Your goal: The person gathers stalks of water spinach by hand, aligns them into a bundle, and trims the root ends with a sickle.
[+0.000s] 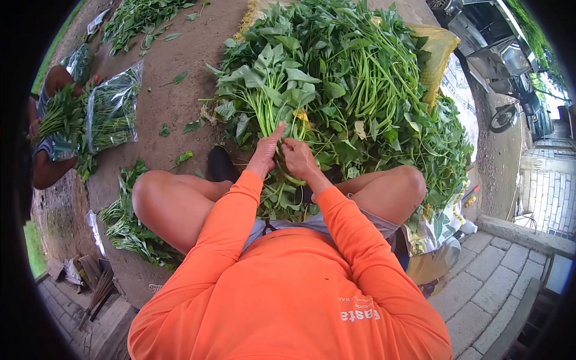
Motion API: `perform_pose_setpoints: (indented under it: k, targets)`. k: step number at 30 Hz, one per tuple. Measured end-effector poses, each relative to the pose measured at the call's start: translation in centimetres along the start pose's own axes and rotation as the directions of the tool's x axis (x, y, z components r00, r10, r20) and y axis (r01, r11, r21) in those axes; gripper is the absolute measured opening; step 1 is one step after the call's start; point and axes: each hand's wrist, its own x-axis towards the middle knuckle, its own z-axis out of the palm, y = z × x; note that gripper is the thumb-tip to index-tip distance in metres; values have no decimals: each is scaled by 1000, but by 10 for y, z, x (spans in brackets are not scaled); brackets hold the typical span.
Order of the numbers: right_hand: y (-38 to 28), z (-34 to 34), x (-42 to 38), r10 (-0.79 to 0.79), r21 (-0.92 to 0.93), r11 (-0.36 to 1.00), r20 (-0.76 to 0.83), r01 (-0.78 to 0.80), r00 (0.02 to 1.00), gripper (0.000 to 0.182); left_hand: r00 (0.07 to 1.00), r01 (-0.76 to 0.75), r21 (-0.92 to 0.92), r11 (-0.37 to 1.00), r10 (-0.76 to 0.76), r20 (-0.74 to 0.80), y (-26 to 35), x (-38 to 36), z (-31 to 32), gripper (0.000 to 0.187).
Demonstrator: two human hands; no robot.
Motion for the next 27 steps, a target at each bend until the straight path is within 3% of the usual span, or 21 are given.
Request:
perform_pose_setpoints:
  k: [2, 3, 4, 5, 6, 7, 9, 12, 15, 16, 17, 19, 20, 23, 25, 27]
  targets:
    - [14, 2, 5, -150, -95, 983, 80, 157, 985, 39, 999, -45, 10, 999, 45, -1, -6, 14, -13, 48]
    - [3, -8, 6, -124, -155, 980, -3, 123, 992, 38, 998, -66, 14, 998, 66, -4, -10, 20, -19, 43]
    - [-22, -22, 8, -102, -209, 974, -85, 83, 991, 37, 999, -34, -39, 999, 34, -9, 8, -8, -6, 26]
    - [-39, -33, 19, -89, -260, 965, -173, 41, 981, 36, 997, -67, 39, 997, 68, -23, 21, -23, 1, 25]
    - [-41, -39, 39, -80, -67, 996, -293, 63, 953, 36, 994, -96, 123, 988, 101, -33, 31, -36, 7, 25]
    - [-48, -42, 62, -103, 9, 994, -325, 112, 940, 34, 990, -128, 211, 969, 139, -36, 37, -41, 12, 24]
    - [-82, -46, 90, 14, -53, 998, -245, -28, 970, 35, 970, -232, 285, 930, 242, -1, 37, -40, 17, 23]
    - [-86, -35, 126, 34, -127, 987, -414, -94, 910, 30, 914, -389, 381, 839, 402, 47, 30, -42, 22, 27]
    - [-69, -39, 137, 138, 62, 990, -390, -123, 911, 22, 922, -356, 409, 840, 387, 7, 42, -59, 31, 29]
    - [-63, -37, 131, 112, 69, 994, -468, -90, 877, 14, 930, -335, 434, 836, 367, 11, 46, -64, 33, 29]
    - [-57, -34, 126, 248, 286, 950, -445, -126, 860, 11, 929, -348, 416, 840, 369, 31, 47, -64, 31, 29]
    - [-60, -37, 111, 497, 673, 719, -324, -173, 805, 9, 927, -368, 386, 846, 365, 84, 46, -63, 29, 29]
    - [-54, -35, 112, 528, 776, 612, -253, -156, 811, 17, 928, -370, 356, 858, 355, 109, 44, -63, 28, 27]
    - [-21, -11, 135, 290, 868, 497, -158, -8, 944, 20, 978, -6, 402, 915, -78, 192, 61, -80, 20, 24]
    - [-38, 9, 138, 168, 872, 488, -42, -47, 985, 26, 953, 63, 332, 941, -155, 261, 75, -91, 5, 19]
    - [-57, 23, 141, 175, 821, 558, 27, -121, 984, 24, 943, 81, 302, 950, -171, 284, 89, -98, -6, 17]
